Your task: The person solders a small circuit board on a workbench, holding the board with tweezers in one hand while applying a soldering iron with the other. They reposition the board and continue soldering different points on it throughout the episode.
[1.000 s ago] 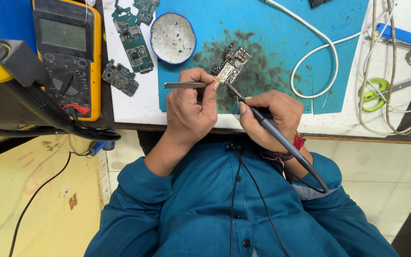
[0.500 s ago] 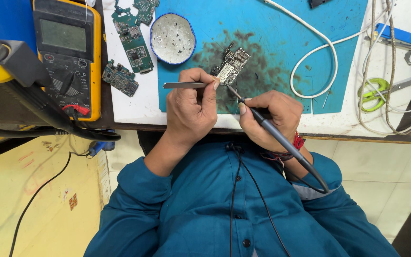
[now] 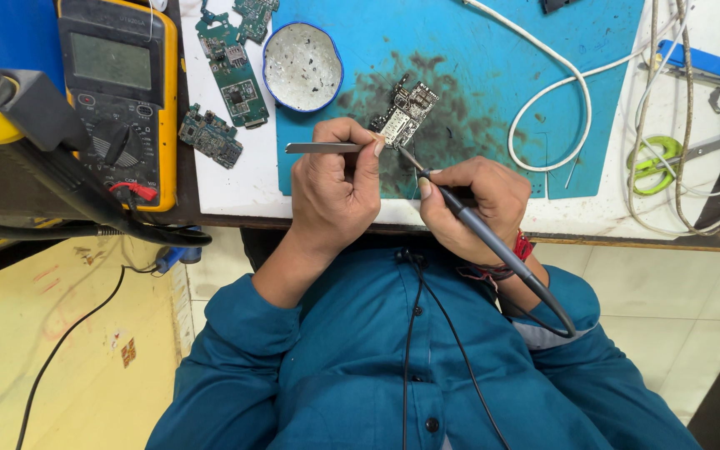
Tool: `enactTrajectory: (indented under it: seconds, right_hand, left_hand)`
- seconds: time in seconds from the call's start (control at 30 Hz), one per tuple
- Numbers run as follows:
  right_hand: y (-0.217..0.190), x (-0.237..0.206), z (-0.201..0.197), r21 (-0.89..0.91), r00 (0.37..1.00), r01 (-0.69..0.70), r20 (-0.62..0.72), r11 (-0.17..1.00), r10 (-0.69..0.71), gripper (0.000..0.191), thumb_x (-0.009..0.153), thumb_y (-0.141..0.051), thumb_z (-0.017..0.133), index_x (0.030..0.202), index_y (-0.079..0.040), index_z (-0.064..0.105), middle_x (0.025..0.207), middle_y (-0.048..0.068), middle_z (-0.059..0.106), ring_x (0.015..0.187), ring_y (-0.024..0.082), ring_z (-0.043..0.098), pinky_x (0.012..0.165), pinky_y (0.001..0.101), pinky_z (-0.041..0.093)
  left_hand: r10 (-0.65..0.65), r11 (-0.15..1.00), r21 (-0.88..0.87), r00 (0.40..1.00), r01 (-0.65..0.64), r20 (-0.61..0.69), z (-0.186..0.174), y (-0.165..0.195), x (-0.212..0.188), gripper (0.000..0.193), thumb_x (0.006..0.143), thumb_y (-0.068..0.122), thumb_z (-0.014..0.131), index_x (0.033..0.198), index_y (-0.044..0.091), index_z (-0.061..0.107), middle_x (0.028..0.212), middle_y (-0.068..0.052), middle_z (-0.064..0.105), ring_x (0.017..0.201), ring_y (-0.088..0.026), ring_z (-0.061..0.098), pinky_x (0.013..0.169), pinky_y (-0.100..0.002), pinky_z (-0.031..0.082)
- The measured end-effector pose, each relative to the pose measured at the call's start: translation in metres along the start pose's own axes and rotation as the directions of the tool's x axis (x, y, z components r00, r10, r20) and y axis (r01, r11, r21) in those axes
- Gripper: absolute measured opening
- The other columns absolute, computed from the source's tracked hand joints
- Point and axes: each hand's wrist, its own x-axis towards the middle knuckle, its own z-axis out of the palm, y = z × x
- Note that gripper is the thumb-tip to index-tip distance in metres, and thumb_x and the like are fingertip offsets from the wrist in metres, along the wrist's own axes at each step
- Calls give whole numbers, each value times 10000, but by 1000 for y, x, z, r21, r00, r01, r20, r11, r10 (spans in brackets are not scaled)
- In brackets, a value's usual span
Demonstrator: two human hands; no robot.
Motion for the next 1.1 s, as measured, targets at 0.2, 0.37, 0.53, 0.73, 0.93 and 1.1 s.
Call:
enactTrajectory:
  seconds: [0.2, 0.37, 0.53, 0.73, 0.93, 1.1]
  right_hand:
    - [0, 0, 0, 2, 1000, 15, 1, 1000, -15, 141, 853, -3, 812, 909, -6, 683, 812, 85, 691, 653, 176, 647, 599, 292, 468]
    - [-1, 0, 0, 9, 1000, 3, 5, 1000, -3, 130, 856, 3, 810, 911, -5, 693, 806, 79, 691, 647, 167, 646, 593, 288, 466]
    - [0, 0, 0, 8, 1000, 8, -1, 1000, -8, 131, 862, 3, 814, 918, -7, 697, 812, 80, 690, 659, 171, 651, 602, 289, 468]
    - [0, 0, 0, 4, 1000, 3, 0, 1000, -3, 131, 861, 0, 814, 915, -8, 695, 809, 82, 687, 658, 178, 651, 602, 294, 468]
    - [0, -1, 0, -6, 1000, 2, -2, 1000, -2, 136, 859, -4, 815, 914, -7, 691, 810, 84, 688, 661, 182, 653, 603, 294, 471]
    - [0, 0, 0, 8, 1000, -3, -4, 1000, 3, 135, 857, -2, 812, 906, -8, 686, 811, 85, 692, 652, 176, 650, 596, 290, 469]
  left_hand:
    - [-16, 1000, -19, 1000, 16, 2, 0, 0, 0, 145, 1047, 31, 680, 1104, 18, 547, 885, -59, 681, 685, -109, 676, 613, -252, 537]
    - [-11, 1000, -23, 1000, 11, 3, -1, 0, 0, 151, 1052, 35, 680, 1107, 16, 541, 879, -56, 681, 685, -103, 676, 605, -248, 531]
    - [-19, 1000, -24, 1000, 19, 0, 1, 0, 0, 150, 1049, 35, 683, 1103, 18, 544, 872, -56, 681, 674, -101, 672, 599, -248, 530]
    - [-18, 999, -27, 1000, 19, 1, 0, 0, 0, 151, 1051, 35, 681, 1105, 20, 541, 878, -58, 686, 683, -102, 675, 607, -249, 535]
    - [-19, 1000, -23, 1000, 18, -2, 0, 1, 0, 154, 1052, 34, 684, 1108, 20, 541, 876, -59, 685, 692, -108, 681, 616, -252, 536]
    - [-21, 1000, -20, 1000, 21, -3, 0, 1, 0, 155, 1049, 33, 684, 1105, 20, 540, 875, -60, 685, 686, -107, 679, 611, -251, 534]
